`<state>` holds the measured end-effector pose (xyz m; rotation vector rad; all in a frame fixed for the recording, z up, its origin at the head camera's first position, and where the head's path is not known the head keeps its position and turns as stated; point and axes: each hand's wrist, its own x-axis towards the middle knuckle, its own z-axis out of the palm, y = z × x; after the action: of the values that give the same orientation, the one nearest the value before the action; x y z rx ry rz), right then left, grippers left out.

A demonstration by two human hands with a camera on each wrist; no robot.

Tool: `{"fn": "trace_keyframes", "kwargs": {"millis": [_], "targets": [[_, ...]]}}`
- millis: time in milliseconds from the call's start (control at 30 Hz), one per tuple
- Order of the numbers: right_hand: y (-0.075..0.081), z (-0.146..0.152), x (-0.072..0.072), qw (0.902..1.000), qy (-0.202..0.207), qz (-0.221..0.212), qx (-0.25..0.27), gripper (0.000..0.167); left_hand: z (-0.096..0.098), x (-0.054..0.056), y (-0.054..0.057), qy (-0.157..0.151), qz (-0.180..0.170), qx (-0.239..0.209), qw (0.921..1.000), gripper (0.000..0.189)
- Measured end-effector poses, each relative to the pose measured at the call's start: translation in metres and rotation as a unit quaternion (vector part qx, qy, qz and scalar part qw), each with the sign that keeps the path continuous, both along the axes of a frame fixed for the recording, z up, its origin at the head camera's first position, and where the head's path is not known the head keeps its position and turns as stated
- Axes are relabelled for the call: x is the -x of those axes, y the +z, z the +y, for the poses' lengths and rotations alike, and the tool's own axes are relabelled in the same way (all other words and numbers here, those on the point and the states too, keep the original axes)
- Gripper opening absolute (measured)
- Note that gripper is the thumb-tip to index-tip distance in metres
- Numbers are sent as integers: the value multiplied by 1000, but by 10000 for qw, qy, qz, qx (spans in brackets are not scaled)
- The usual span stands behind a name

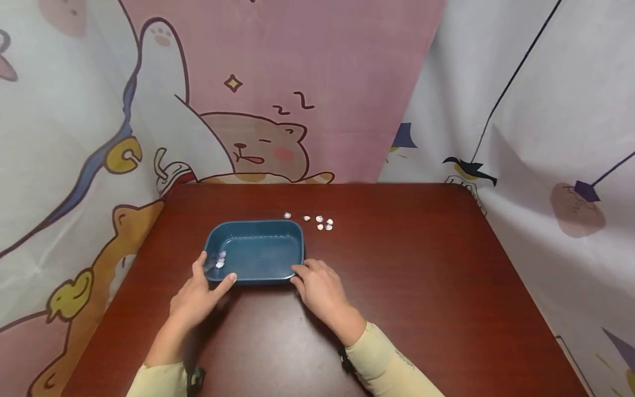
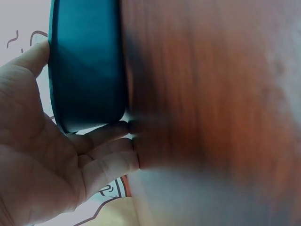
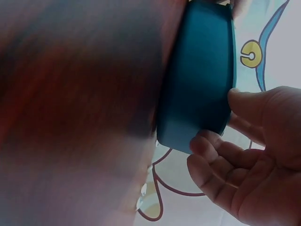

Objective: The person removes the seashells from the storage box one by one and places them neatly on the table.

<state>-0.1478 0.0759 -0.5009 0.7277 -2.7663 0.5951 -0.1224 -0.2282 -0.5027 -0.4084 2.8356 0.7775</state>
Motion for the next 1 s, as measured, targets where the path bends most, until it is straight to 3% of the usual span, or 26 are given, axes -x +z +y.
{"fn": "trace_keyframes", "kwargs": {"millis": [133, 567, 800, 1000], "targets": [[-2, 4, -2, 9995, -62, 307, 2, 21, 3, -1, -1, -58, 12, -26, 10000, 123], [4, 8, -8, 9997, 143, 124, 141, 17, 1, -9, -1, -216, 34, -93, 9997, 123], [2, 7, -2, 9993, 213, 279, 151, 12, -5, -7, 0, -286, 532, -560, 9966, 115], [2, 7, -2, 9991, 229, 330, 130, 10, -5, -5, 2, -253, 890, -567, 9941, 112]]}}
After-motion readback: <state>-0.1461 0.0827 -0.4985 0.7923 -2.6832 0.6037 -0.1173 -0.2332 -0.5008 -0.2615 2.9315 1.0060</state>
